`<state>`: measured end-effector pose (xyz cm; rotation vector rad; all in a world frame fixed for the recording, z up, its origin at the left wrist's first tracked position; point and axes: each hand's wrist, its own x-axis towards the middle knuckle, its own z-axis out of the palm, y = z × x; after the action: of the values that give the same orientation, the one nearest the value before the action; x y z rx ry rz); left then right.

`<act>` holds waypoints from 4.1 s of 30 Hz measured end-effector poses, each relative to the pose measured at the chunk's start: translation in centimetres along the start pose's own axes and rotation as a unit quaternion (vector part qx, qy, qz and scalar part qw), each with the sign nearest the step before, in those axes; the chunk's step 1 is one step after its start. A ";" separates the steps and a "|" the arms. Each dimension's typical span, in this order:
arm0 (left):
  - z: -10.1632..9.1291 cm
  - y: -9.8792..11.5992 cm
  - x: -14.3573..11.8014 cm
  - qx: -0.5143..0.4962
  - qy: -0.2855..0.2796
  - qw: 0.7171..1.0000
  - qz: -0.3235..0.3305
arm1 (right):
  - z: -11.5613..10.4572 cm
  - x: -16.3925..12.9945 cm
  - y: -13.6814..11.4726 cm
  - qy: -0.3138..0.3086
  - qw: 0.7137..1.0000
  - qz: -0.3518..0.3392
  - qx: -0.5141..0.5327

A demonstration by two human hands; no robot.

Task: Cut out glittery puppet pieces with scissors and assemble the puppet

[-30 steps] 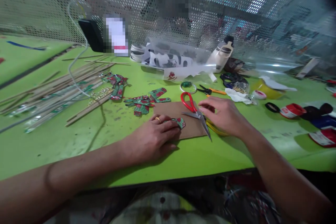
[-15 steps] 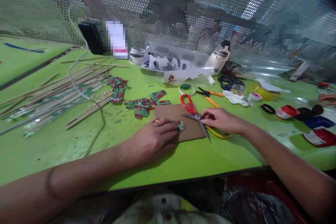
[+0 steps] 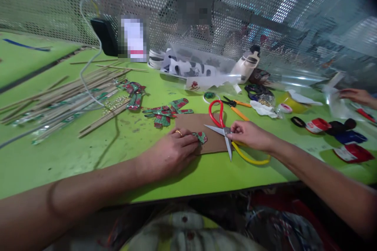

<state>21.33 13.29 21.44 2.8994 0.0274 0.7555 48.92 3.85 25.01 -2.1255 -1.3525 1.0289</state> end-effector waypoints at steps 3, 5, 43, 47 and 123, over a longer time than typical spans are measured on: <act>-0.1 0.0 -0.1 0.017 -0.009 1.000 0.011 | -0.4 -0.7 -0.2 -0.044 0.997 0.008 0.057; -0.1 0.1 -0.1 0.027 -0.015 0.999 0.016 | -0.7 -1.3 -0.1 -0.070 0.992 0.004 0.104; -1.5 1.4 -0.5 0.062 -0.077 0.995 0.022 | 4.5 -4.6 -4.9 0.106 0.972 -0.180 -0.108; -1.8 1.5 -0.4 0.059 -0.085 0.994 0.025 | 4.5 -4.7 -5.1 0.080 0.976 -0.155 -0.131; -0.6 1.1 -0.7 0.094 -0.056 0.993 0.032 | 3.0 -3.7 -9.1 0.038 0.993 0.030 -0.108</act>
<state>20.46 12.19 21.77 3.1314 -0.0061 0.6309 40.32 4.42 30.60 -2.3497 -1.4285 0.8455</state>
